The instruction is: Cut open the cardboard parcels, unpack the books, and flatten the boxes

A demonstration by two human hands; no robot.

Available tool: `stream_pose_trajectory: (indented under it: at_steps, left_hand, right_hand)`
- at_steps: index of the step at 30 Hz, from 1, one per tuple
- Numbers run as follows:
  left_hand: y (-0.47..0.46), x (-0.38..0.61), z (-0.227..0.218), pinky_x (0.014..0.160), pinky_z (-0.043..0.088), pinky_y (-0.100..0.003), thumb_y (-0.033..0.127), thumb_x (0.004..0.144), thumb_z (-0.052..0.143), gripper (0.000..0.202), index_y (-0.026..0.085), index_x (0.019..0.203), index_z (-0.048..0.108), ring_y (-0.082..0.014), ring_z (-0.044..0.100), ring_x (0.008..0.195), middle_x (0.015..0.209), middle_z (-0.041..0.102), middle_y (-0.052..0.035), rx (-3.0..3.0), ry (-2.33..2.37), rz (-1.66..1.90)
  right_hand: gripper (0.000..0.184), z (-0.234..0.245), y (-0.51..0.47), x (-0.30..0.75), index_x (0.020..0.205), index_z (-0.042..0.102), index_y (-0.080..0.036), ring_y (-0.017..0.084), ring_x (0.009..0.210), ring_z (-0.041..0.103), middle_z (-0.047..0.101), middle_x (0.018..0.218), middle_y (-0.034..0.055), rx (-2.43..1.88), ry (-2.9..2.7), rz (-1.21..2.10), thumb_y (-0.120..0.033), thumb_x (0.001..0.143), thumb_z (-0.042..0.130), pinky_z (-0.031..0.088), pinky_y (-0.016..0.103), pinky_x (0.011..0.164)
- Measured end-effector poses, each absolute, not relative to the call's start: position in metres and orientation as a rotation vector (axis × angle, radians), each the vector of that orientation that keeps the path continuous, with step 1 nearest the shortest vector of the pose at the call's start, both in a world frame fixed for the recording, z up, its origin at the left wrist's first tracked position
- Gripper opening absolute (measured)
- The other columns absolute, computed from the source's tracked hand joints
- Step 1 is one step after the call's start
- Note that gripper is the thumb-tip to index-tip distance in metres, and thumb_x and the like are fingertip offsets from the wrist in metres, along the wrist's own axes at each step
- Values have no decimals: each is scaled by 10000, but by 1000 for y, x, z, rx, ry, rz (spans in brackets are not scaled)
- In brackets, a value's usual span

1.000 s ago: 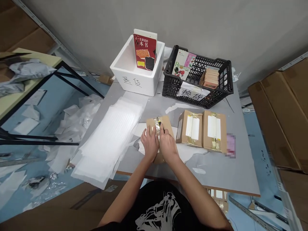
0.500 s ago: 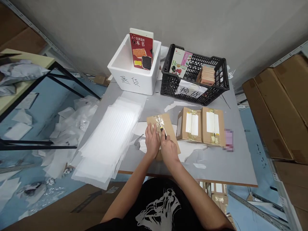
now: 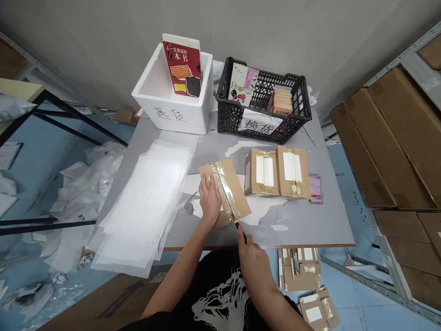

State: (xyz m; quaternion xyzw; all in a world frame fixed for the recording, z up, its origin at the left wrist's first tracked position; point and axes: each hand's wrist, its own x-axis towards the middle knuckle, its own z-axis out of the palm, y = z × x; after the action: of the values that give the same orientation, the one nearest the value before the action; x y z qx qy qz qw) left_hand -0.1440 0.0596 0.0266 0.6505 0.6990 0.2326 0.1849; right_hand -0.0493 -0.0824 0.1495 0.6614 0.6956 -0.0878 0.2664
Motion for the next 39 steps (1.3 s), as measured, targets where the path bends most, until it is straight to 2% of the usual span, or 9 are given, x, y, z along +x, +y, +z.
stream_pose_trajectory:
  at_steps: [8,11,14,17,20,24,28,35,39]
  left_hand:
    - [58,-142,30,1053,378,-515,240,931,291,504,174,1426,363,-299,263,1388,1522,289,-131,1851,2008,611]
    - [70,-149,40,1085,219,-632,276,922,316,532,116,1429,346,-353,182,1412,1523,268,-179,1940,2044,529]
    - [103,-162,56,1115,166,-595,326,910,348,591,55,1434,309,-348,168,1420,1516,271,-203,2101,1982,480]
    - [140,-176,71,1079,292,-505,341,910,341,544,64,1374,410,-319,393,1319,1392,470,-206,2157,1864,263]
    - [158,-184,80,907,447,-419,383,918,322,463,115,1209,563,-297,595,1081,1145,651,-165,2089,1794,18]
    - [145,-194,89,788,472,-347,408,914,341,389,159,1049,607,-281,608,1028,1047,677,-128,2061,1859,2]
    - [109,-225,99,753,465,-360,444,913,338,418,135,1024,596,-301,626,959,956,683,-151,1953,2115,43]
    - [9,-257,88,670,464,-345,448,935,302,407,122,977,543,-289,653,883,981,666,-159,1523,2251,20]
    - [-36,-238,73,589,463,-337,431,939,305,358,147,978,521,-258,650,747,868,656,-110,1384,2223,14]
  right_hand:
    - [719,164,-99,-25,1407,404,-194,165,627,678,667,912,74,1949,1934,-399,67,738,438,494,229,527]
    - [539,157,-109,0,1412,364,-218,180,671,675,678,967,75,2356,1963,-693,-113,884,384,521,279,600]
    - [455,130,-110,7,1319,421,-163,196,716,671,688,865,71,2893,1726,-1276,-405,944,335,541,327,685]
    - [487,91,-102,-11,1093,508,-173,204,768,671,679,854,75,3118,1357,-1845,-588,880,367,545,330,699]
    - [522,63,-90,-34,1038,495,-213,196,765,660,661,870,53,3224,1216,-1963,-672,844,342,541,319,653]
    - [487,61,-68,-46,1058,479,-240,192,881,635,642,939,47,3284,1376,-1767,-644,876,277,530,316,706]
    - [387,82,-39,-31,1051,465,-228,176,917,606,634,973,50,3183,1558,-1788,-543,897,302,492,313,817]
    - [374,97,48,-3,1041,487,-205,197,911,580,614,946,30,2551,2010,-1878,-501,849,359,452,316,811]
    - [342,91,102,4,1015,496,-193,191,876,562,596,894,14,2283,2115,-1941,-463,835,388,434,319,808]
